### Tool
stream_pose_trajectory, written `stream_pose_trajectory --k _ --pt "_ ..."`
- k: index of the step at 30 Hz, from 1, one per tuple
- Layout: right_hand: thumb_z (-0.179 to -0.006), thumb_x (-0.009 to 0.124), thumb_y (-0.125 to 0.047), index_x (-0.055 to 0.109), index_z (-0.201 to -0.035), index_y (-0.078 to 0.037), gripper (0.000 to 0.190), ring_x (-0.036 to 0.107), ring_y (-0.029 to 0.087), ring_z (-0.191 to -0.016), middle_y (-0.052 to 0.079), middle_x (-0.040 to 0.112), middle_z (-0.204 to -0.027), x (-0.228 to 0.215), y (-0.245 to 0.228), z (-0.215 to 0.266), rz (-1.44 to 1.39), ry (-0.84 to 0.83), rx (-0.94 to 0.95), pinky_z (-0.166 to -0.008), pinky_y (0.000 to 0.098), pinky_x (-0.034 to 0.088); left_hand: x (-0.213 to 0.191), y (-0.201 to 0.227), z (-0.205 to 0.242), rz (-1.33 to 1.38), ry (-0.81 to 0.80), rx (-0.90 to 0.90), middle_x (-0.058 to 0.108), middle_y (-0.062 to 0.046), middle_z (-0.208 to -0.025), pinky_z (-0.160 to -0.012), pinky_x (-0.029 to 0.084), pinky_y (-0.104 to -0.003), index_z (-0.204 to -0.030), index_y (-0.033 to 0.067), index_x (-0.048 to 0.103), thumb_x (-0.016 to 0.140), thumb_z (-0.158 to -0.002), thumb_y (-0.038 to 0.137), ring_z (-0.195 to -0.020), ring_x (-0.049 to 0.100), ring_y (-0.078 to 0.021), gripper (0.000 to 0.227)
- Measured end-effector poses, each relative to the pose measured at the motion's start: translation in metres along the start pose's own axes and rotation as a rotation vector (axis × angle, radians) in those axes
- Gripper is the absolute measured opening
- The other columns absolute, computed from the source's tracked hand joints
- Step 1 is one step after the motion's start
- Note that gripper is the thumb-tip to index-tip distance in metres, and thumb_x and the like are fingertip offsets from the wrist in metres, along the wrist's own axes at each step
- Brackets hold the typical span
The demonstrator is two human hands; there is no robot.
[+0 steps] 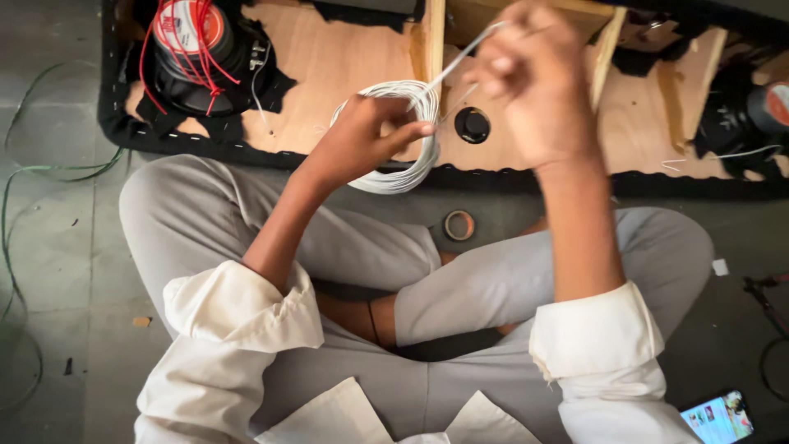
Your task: The person sits on the floor and uses wire strippers to strip the ends of white and red wires. They then connect the stripped wires to the terminals of two black speaker drivers mounted in a wooden enclosure.
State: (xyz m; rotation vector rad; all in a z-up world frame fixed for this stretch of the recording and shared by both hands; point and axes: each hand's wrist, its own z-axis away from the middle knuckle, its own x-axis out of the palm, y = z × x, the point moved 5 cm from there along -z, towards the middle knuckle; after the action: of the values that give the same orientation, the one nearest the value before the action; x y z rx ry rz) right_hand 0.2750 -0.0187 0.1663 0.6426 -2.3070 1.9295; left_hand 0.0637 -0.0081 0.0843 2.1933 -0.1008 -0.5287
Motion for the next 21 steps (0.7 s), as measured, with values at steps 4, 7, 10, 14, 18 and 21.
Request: stream_pose_trajectory --k 4,7,10,14,18,21 --pt "-0.103 0.062 -0.003 0.050 -0.104 -0.006 0.012 0.049 0.013 -0.069 0.002 0.049 -0.080 -0.030 -0.045 0.013 -0.070 0.131 -0.123 -0.072 0.0301 0.050 -0.035 -0.019 0.005 -0.577 0.071 -0.092 0.063 -0.014 -0.065 -0.052 0.043 -0.040 -0.084 0.0010 0.071 0.081 -0.097 0.026 -0.052 0.058 -0.0297 0.030" --pt "-0.101 0.064 -0.001 0.053 -0.111 -0.009 0.017 0.053 0.014 -0.070 0.004 0.056 -0.085 -0.045 -0.051 0.011 0.170 0.120 -0.188 -0.074 0.0305 0.055 -0.104 -0.011 -0.008 -0.431 0.220 -0.060 0.054 -0.012 -0.067 -0.056 0.038 -0.035 -0.088 -0.0018 0.063 0.075 -0.100 0.014 -0.057 0.047 -0.0188 0.023" --pt "-0.096 0.071 -0.002 0.054 -0.110 -0.010 0.024 0.055 0.011 -0.075 -0.001 0.058 -0.090 -0.060 -0.024 0.005 0.208 0.212 -0.131 -0.075 0.0280 0.052 -0.139 0.023 -0.019 -0.481 0.384 0.065 0.056 -0.010 -0.073 -0.059 0.040 -0.035 -0.091 -0.0011 0.061 0.072 -0.096 0.008 -0.064 0.049 -0.0180 0.016" --pt "-0.099 0.072 -0.001 0.057 -0.113 -0.007 0.021 0.057 0.009 -0.081 0.001 0.063 -0.093 -0.069 -0.006 0.001 0.353 0.170 -0.109 -0.079 0.0263 0.053 -0.062 0.069 -0.049 -0.230 0.173 0.292 0.057 -0.012 -0.081 -0.063 0.041 -0.037 -0.097 -0.0012 0.061 0.072 -0.093 0.008 -0.071 0.051 -0.0212 0.015" --pt "-0.101 0.070 0.003 0.058 -0.115 -0.005 0.020 0.058 0.010 -0.085 0.001 0.061 -0.095 -0.096 -0.020 0.012 0.292 0.165 -0.189 -0.081 0.0262 0.050 -0.006 0.094 -0.066 -0.169 -0.016 0.222 0.059 -0.014 -0.088 -0.068 0.043 -0.038 -0.103 -0.0013 0.061 0.072 -0.091 0.007 -0.077 0.054 -0.0245 0.019" --pt "-0.101 0.070 0.002 0.058 -0.111 -0.005 0.017 0.060 0.011 -0.081 0.002 0.063 -0.094 -0.133 -0.024 0.013 0.344 0.309 -0.234 -0.075 0.0263 0.049 -0.015 0.102 -0.072 -0.213 -0.019 0.190 0.060 -0.015 -0.094 -0.071 0.045 -0.039 -0.108 -0.0014 0.061 0.072 -0.089 0.007 -0.083 0.055 -0.0269 0.024"
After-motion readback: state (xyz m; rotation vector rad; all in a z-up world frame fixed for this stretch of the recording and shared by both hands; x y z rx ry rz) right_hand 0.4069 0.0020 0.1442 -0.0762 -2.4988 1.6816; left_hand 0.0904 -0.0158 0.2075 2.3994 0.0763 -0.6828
